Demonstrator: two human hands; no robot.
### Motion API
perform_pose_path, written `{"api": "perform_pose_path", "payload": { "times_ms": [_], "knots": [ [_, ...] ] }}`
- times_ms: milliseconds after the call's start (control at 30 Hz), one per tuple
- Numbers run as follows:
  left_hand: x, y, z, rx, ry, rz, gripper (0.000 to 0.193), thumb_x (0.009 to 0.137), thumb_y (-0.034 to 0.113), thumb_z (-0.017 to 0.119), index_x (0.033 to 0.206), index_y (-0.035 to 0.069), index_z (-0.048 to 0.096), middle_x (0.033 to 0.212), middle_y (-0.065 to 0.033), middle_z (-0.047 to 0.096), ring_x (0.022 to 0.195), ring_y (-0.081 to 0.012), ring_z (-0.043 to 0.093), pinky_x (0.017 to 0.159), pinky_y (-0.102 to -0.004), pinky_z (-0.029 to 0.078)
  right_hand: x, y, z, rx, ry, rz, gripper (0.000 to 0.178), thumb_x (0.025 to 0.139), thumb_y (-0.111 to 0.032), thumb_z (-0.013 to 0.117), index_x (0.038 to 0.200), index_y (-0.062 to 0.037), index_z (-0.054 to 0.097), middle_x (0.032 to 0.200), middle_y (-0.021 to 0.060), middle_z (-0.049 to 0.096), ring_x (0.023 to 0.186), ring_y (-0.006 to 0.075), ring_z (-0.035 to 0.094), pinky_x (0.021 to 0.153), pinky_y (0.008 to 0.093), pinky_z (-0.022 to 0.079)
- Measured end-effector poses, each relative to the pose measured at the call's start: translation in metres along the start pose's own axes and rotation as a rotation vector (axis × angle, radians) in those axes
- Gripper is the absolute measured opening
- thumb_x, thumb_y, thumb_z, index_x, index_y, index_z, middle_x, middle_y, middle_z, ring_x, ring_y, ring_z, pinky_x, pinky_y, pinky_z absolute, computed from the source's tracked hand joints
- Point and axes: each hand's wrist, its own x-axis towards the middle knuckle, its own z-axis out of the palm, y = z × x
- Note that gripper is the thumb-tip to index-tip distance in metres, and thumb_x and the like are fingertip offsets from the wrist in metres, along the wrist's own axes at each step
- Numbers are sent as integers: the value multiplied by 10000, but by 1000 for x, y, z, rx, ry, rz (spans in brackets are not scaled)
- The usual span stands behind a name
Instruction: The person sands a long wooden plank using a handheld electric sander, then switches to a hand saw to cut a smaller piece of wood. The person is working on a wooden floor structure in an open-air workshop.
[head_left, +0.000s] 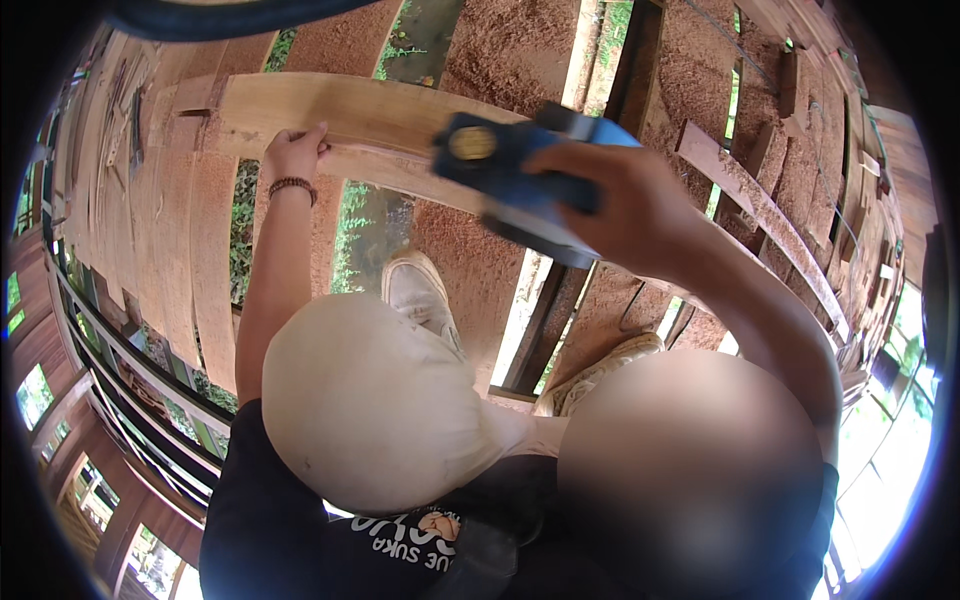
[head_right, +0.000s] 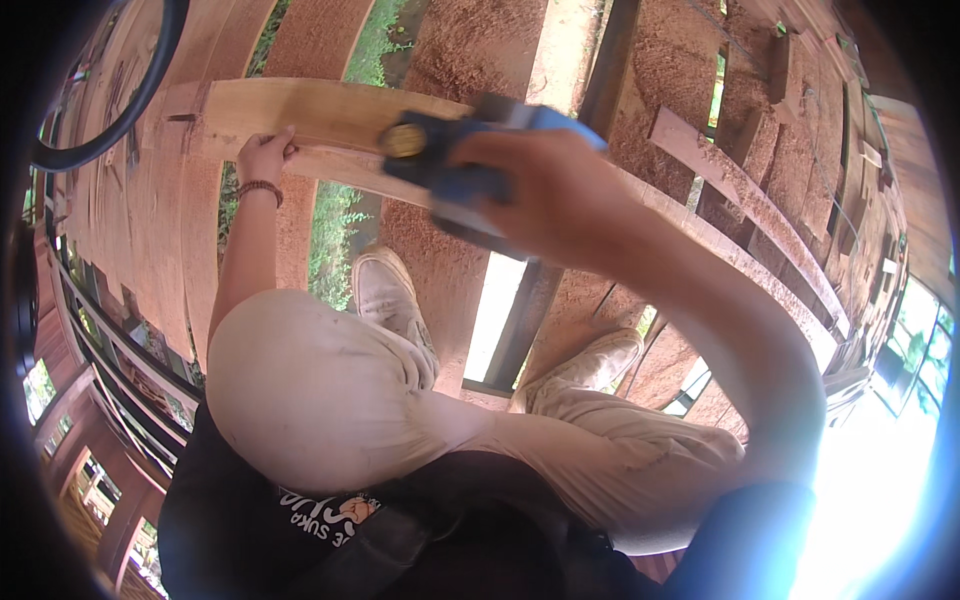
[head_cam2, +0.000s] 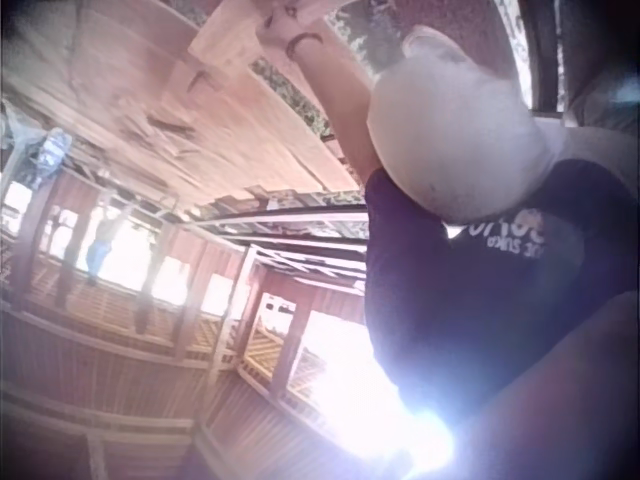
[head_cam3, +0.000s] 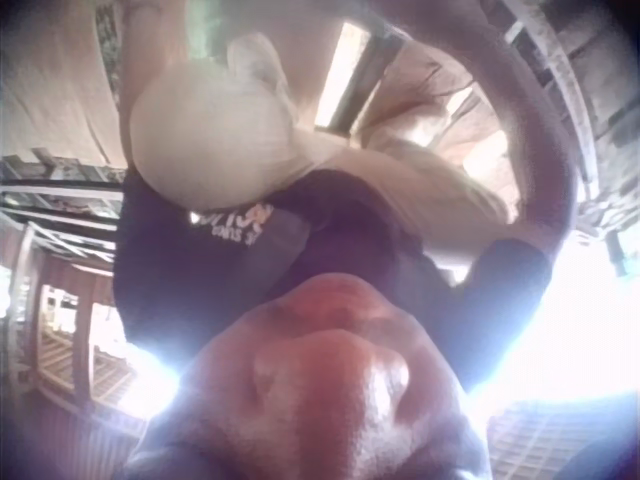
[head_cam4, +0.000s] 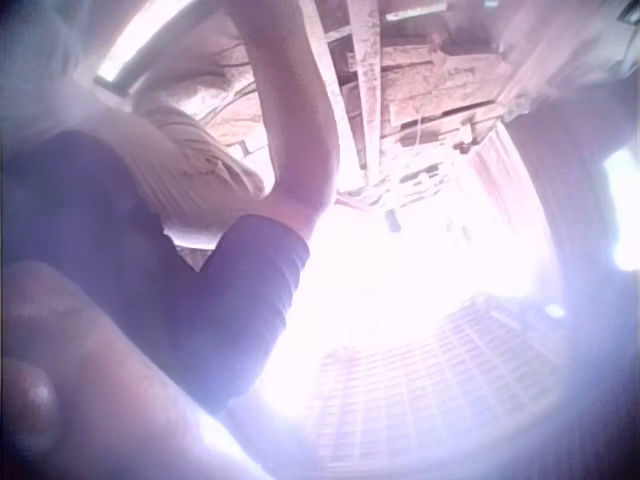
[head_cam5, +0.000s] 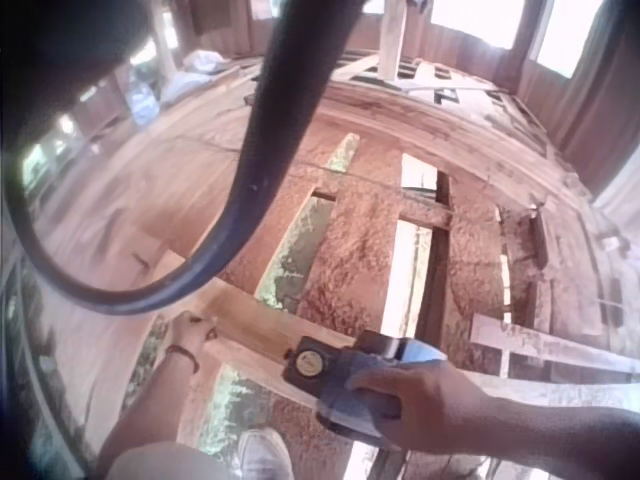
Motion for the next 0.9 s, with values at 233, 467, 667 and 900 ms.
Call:
{"api": "perform_pose_path", "payload": {
  "times_ms": [233,467,667,900],
  "knots": [
    [10,-9,5,-176,45,-66,206,891,56,787,928,-43,609,831,-98,672,670,-142,660,638,-267,623,-145,92,-60,-162,133,277,413,806,-11,762,1210,-81,715,1097,153,750,963,242,740,839,350,574],
    [1,-20,-3,-247,20,-18,175,900,58,787,913,-29,635,858,-81,664,721,-127,648,695,-246,610,-192,136,-32,-152,166,122,388,789,15,761,1159,-97,730,895,116,712,742,282,711,663,370,562],
    [-3,-22,-1,-227,22,-6,176,899,65,790,928,-29,644,874,-84,670,747,-132,652,719,-240,611,-141,109,-4,-61,168,75,379,807,11,749,1170,-97,722,864,122,692,717,285,706,635,371,552],
    [-6,-22,-9,-237,-4,-9,174,908,66,781,944,-37,645,875,-84,670,771,-131,657,750,-254,612,-35,52,25,-10,136,-130,405,808,-6,737,1199,-103,698,930,164,720,775,346,723,690,412,575]
  ]
}}
